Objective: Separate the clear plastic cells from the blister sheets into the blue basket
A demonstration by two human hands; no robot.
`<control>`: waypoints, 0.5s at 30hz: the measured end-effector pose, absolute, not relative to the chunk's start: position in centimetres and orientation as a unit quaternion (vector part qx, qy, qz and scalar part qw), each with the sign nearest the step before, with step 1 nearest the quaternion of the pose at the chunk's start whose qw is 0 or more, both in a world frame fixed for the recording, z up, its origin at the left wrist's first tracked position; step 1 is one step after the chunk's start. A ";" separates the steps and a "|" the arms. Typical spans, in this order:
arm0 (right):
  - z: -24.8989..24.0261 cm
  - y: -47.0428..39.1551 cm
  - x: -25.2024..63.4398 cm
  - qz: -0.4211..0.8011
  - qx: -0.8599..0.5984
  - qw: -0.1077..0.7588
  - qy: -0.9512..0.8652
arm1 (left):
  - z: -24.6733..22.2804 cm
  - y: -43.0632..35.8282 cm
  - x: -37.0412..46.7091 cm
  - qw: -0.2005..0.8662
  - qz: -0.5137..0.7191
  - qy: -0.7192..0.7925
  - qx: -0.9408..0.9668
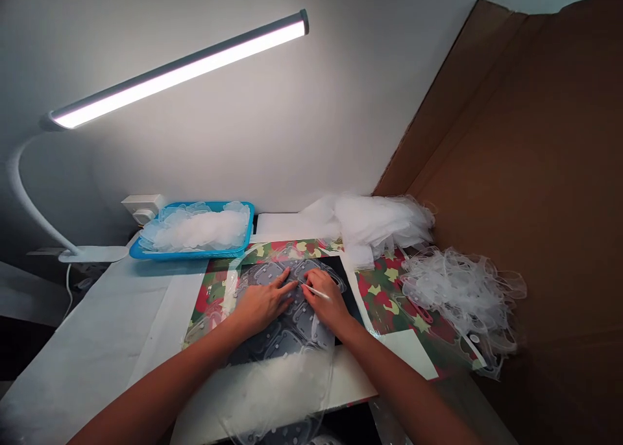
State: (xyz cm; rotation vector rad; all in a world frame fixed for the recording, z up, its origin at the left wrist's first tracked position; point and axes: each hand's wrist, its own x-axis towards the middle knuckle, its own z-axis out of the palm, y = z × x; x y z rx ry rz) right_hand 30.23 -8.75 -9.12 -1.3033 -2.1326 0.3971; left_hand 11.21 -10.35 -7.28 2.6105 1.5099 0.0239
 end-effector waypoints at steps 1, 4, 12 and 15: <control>-9.1 -8.8 30.0 0.127 -0.489 0.289 -0.813 | -7.2 -10.4 11.2 0.065 0.005 0.497 0.865; -8.9 -8.7 29.8 0.094 -0.481 0.271 -0.828 | -7.0 -10.5 11.3 0.064 0.000 0.502 0.862; -7.3 -8.0 37.5 0.127 -0.655 0.478 -0.572 | -7.2 -10.2 11.1 0.064 -0.005 0.521 0.851; -6.3 -7.9 38.0 0.208 -0.621 0.476 -0.587 | -7.2 -10.1 11.1 0.060 -0.006 0.520 0.852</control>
